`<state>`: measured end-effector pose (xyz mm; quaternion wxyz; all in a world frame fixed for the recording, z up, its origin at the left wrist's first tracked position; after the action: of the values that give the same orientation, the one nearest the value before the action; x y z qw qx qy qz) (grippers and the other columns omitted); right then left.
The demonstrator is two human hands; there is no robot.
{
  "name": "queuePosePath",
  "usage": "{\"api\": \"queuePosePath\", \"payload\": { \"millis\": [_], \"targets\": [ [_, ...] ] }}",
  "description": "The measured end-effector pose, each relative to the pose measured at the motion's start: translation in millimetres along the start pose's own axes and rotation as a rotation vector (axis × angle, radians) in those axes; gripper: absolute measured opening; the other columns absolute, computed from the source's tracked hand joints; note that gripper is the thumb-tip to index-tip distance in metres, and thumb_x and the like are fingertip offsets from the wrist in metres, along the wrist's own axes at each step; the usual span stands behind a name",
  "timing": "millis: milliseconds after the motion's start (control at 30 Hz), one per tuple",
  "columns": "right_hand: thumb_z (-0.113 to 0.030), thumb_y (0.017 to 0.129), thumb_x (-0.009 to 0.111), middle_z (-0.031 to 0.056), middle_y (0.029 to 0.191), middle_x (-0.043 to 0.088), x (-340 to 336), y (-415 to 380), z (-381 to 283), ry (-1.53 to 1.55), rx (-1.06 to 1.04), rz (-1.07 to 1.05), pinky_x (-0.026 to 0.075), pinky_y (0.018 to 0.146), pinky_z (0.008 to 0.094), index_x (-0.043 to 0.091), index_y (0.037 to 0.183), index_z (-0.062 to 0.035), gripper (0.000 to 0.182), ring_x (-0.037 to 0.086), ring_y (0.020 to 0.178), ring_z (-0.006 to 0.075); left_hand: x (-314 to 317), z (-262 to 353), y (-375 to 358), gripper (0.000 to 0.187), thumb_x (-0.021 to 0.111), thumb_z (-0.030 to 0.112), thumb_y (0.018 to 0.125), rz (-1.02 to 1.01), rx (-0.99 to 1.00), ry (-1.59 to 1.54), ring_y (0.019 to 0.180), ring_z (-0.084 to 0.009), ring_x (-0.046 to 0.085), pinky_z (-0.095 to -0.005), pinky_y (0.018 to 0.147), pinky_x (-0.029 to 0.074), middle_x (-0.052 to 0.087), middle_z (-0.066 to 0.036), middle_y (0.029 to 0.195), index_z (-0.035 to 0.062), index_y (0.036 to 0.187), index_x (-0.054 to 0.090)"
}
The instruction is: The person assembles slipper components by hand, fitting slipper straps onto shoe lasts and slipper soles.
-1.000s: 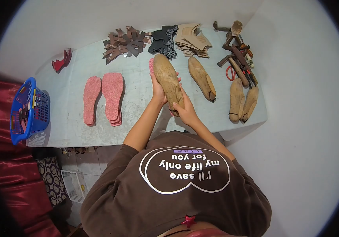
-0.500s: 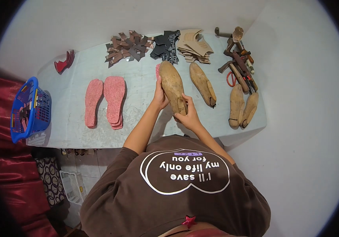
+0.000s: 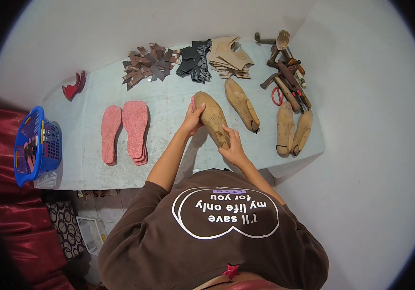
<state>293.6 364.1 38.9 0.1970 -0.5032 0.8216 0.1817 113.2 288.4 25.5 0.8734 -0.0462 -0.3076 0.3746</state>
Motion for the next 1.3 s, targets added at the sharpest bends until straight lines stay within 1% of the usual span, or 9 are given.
{"api": "queuePosePath", "payload": {
  "millis": [100,367,500,567,667,767,1000,1167,1300],
  "targets": [
    [-0.009,0.061,0.059,0.0189,0.115,0.037,-1.1,-2.7,8.5,-0.030,0.004,0.000,0.033,0.092,0.0430,0.034,0.127,-0.0145,0.071,0.039,0.104,0.0375,4.8,-6.2,0.5,0.047,0.052,0.027,0.087,-0.027,0.004,-0.037,0.106,-0.0233,0.050,-0.0500,0.082,0.044,0.044,-0.008,0.119,0.0163,0.126,0.029],
    [-0.011,0.062,0.061,0.0222,0.115,0.036,3.3,-4.3,38.7,-0.057,0.078,-0.065,0.032,0.093,0.0440,0.029,0.129,-0.0141,0.074,0.039,0.105,0.0394,-20.0,-38.9,35.5,0.042,0.064,0.019,0.079,0.067,0.045,0.240,0.095,-0.0205,0.054,-0.0313,0.076,0.046,0.054,-0.014,0.102,-0.0076,0.107,0.046],
    [-0.012,0.065,0.059,0.0242,0.114,0.036,9.4,-0.7,46.2,-0.169,0.081,-0.094,0.031,0.094,0.0452,0.025,0.132,-0.0124,0.076,0.037,0.107,0.0412,-40.1,-56.4,60.9,0.047,0.070,0.024,0.073,0.267,0.115,0.457,0.093,-0.0244,0.054,-0.0337,0.077,0.046,0.056,-0.016,0.097,-0.0081,0.101,0.051],
    [-0.012,0.065,0.057,0.0245,0.115,0.037,11.9,1.1,47.1,-0.220,0.098,-0.111,0.029,0.095,0.0452,0.023,0.134,-0.0106,0.077,0.036,0.108,0.0414,-42.4,-57.1,65.0,0.042,0.067,0.027,0.075,0.406,0.131,0.940,0.077,-0.0206,0.059,-0.0315,0.075,0.043,0.059,-0.013,0.096,-0.0056,0.099,0.055],
    [-0.014,0.068,0.057,0.0240,0.117,0.035,9.6,6.3,38.5,-0.261,0.209,-0.188,0.028,0.094,0.0485,0.020,0.134,-0.0108,0.076,0.035,0.107,0.0414,-26.2,-39.8,53.4,0.052,0.067,0.041,0.071,0.416,0.094,1.319,0.082,-0.0267,0.055,-0.0371,0.077,0.040,0.058,-0.015,0.094,-0.0048,0.096,0.058],
    [-0.018,0.069,0.057,0.0229,0.119,0.033,4.6,10.8,31.2,-0.391,0.293,-0.275,0.027,0.092,0.0506,0.021,0.134,-0.0107,0.075,0.034,0.108,0.0394,-19.2,-41.1,45.6,0.065,0.063,0.048,0.071,0.452,0.085,1.422,0.101,-0.0330,0.040,-0.0408,0.086,0.035,0.045,-0.020,0.109,0.0025,0.115,0.051],
    [-0.022,0.069,0.059,0.0208,0.120,0.031,0.3,14.0,32.1,-0.435,0.259,-0.268,0.025,0.092,0.0513,0.026,0.132,-0.0094,0.072,0.030,0.111,0.0373,-1.6,-34.6,17.3,0.057,0.059,0.046,0.075,0.577,0.077,1.384,0.106,-0.0321,0.035,-0.0485,0.086,0.028,0.039,-0.016,0.118,0.0067,0.116,0.051],
    [-0.030,0.069,0.063,0.0196,0.120,0.031,-3.2,23.2,29.4,-0.414,0.256,-0.248,0.023,0.094,0.0503,0.032,0.128,-0.0078,0.070,0.029,0.112,0.0365,-34.9,-31.9,-0.5,0.056,0.057,0.042,0.076,0.677,0.394,1.436,0.120,-0.0343,0.025,-0.0562,0.090,0.023,0.032,-0.018,0.127,0.0100,0.121,0.046],
    [-0.040,0.072,0.061,0.0196,0.121,0.030,1.0,51.1,28.6,-0.343,0.273,-0.168,0.023,0.095,0.0491,0.038,0.121,-0.0070,0.064,0.029,0.113,0.0353,-88.2,-10.0,-15.4,0.055,0.055,0.042,0.078,0.694,0.198,1.511,0.127,-0.0373,0.018,-0.0551,0.097,0.019,0.028,-0.020,0.134,0.0138,0.124,0.044]
  ]
}}
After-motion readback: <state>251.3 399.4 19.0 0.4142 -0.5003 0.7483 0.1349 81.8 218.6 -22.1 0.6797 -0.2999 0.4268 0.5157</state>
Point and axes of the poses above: each hand's wrist, its own y-axis towards the middle knuckle, its own x-axis out of the palm, z = x × y, the point moved 2 cm from there along y, towards the middle knuckle
